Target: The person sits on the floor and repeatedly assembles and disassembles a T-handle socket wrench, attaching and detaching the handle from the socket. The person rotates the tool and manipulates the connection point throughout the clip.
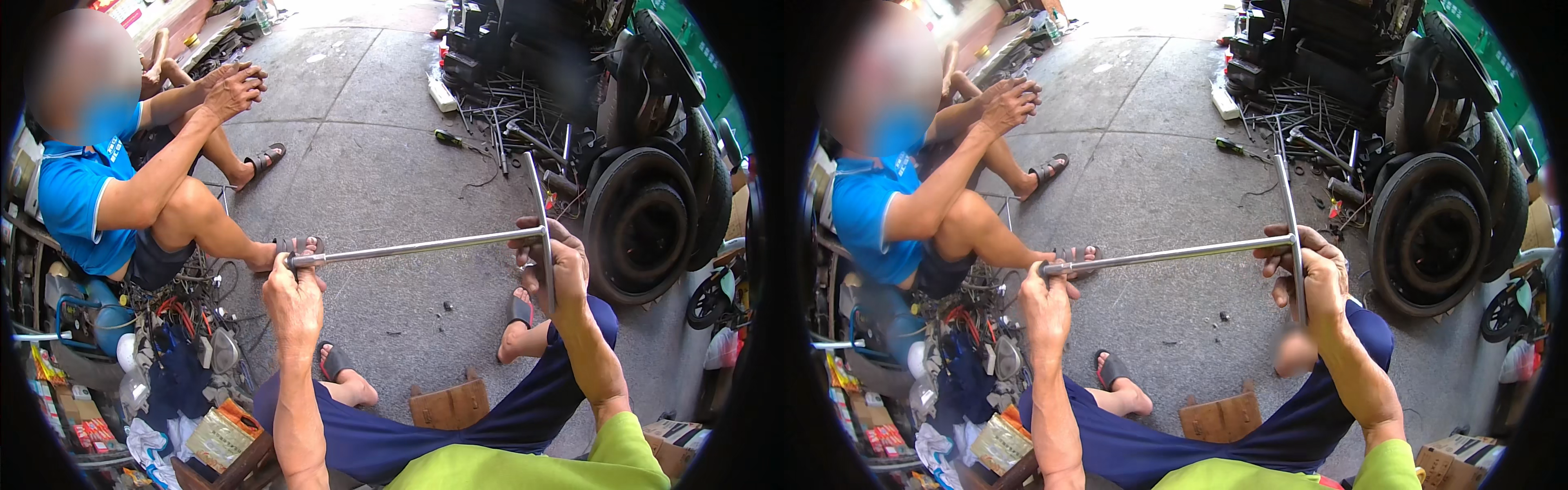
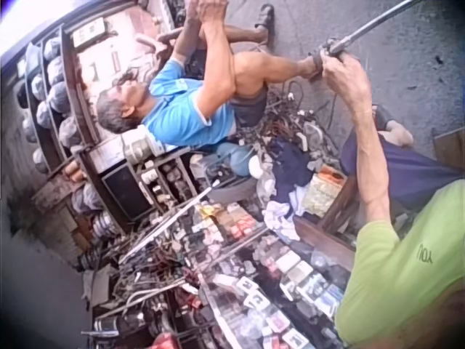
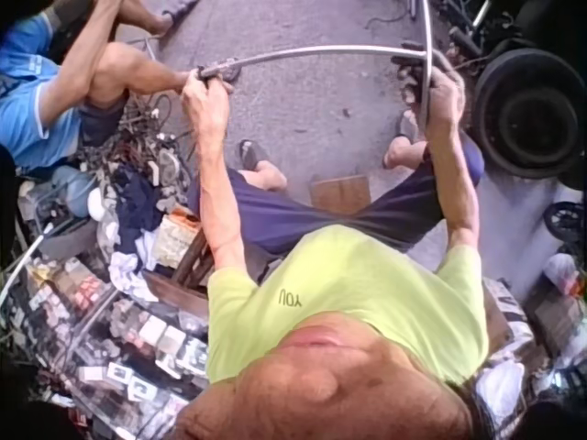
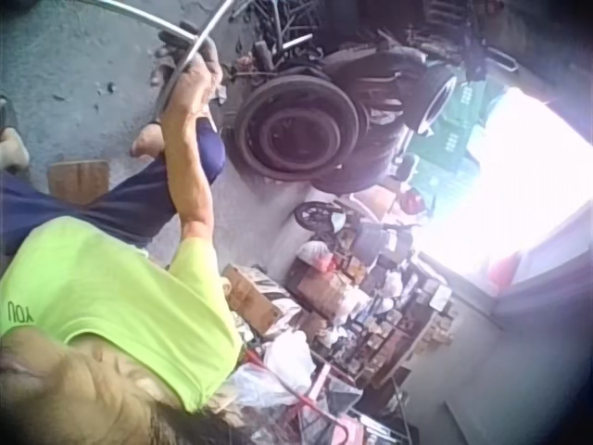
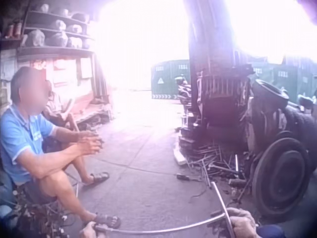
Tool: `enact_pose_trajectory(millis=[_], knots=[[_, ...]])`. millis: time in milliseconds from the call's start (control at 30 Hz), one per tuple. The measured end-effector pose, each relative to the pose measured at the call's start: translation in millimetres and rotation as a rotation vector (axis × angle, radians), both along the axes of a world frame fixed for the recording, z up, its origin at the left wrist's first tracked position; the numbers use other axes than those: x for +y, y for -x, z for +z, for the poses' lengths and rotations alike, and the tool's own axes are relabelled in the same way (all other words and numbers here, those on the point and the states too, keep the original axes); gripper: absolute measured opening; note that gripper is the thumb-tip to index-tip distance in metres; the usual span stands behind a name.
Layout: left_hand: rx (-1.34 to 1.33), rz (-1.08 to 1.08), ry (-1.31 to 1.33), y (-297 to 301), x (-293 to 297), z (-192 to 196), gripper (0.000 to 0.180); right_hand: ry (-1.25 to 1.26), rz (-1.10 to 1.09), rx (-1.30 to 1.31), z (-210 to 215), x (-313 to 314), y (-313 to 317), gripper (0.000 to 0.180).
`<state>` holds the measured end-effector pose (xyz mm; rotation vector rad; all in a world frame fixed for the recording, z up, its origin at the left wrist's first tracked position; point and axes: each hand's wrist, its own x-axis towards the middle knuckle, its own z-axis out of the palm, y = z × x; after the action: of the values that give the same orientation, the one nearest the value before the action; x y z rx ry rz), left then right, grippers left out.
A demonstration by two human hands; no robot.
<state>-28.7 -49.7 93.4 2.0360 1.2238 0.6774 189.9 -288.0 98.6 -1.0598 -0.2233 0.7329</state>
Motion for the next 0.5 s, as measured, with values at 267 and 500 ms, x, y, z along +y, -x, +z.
enact_pose_trajectory(millis=[267, 500], knots=[[-0.043, -0.002, -0.253, -14, -2, -5, 0.025, 0.231, 0.005, -0.006, 7, 5, -7, 0.031], [0.0, 0.039, -0.312, -17, -4, -19, 0.021, 0.316, 0.003, -0.023, -2, 7, -5, 0.03]])
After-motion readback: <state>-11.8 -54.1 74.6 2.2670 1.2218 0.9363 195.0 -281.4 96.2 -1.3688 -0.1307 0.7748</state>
